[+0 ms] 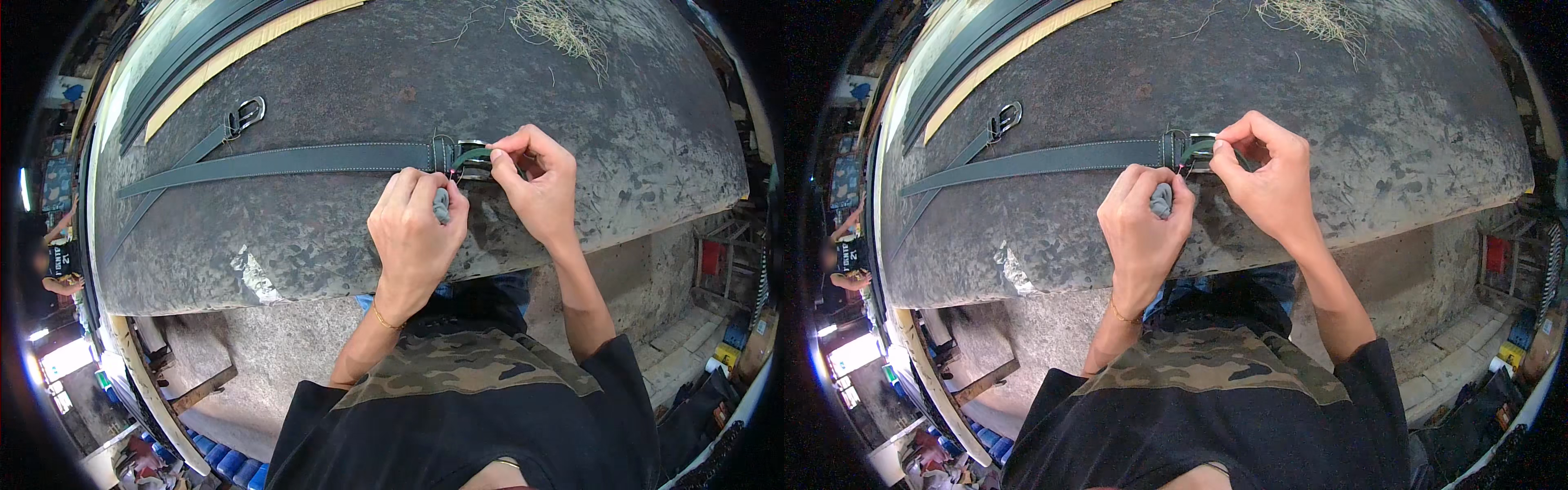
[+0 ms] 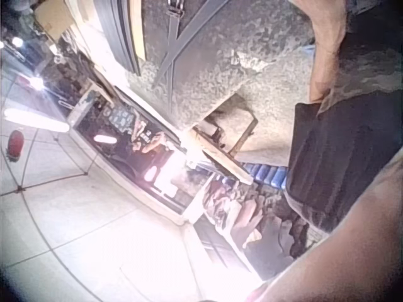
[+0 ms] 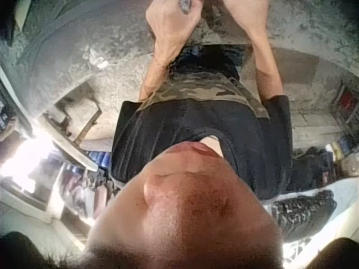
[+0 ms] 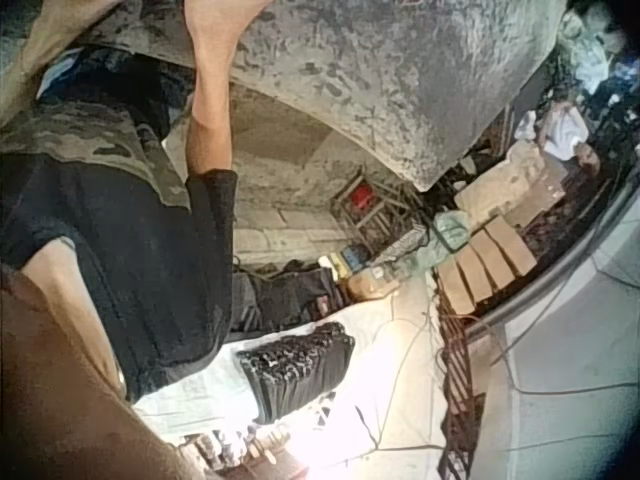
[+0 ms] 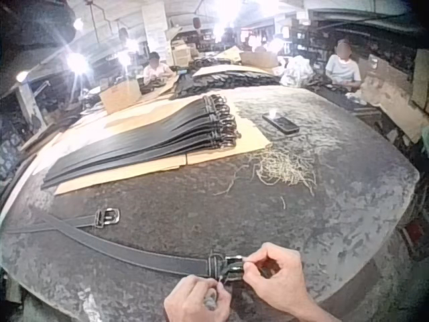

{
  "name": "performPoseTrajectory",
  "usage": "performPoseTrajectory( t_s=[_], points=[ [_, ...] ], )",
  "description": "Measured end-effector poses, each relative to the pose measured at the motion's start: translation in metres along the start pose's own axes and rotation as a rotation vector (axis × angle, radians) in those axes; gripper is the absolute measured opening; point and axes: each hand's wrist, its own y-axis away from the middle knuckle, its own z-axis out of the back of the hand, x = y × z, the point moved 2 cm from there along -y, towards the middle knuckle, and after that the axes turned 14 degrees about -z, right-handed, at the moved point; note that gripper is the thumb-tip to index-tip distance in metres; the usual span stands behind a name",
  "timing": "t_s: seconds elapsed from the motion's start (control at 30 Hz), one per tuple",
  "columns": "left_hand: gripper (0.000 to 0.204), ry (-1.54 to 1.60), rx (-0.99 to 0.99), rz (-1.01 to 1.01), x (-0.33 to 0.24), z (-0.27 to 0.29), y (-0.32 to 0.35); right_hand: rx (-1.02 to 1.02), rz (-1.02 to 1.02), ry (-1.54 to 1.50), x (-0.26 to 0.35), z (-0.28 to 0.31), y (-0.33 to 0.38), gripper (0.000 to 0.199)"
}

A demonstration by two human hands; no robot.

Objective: Assembling leather belts by cleaning buckles, stitching parts, and organizing them.

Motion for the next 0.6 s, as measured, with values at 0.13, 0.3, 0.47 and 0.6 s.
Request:
performPoseTrajectory(
  t_s=[0.13,0.3,0.47,0.6],
  points=[
    [0.011,0.002,-0.008,-0.007,0.001,0.000,0.000,0.004,0.013,-0.011,0.000,-0.001,0.000,0.004],
    [0.008,0.078,-0.021,0.003,0.002,0.007,0.003,0.011,-0.061,-0.027,0.005,0.001,0.001,0.003],
    [0.008,0.155,0.059,-0.008,0.005,0.016,0.005,0.023,-0.087,-0.104,-0.002,0.004,-0.005,0.004],
    [0.007,0.249,0.176,0.050,0.005,0.029,0.012,0.019,-0.110,-0.116,0.002,0.004,-0.006,0.004]
  ],
)
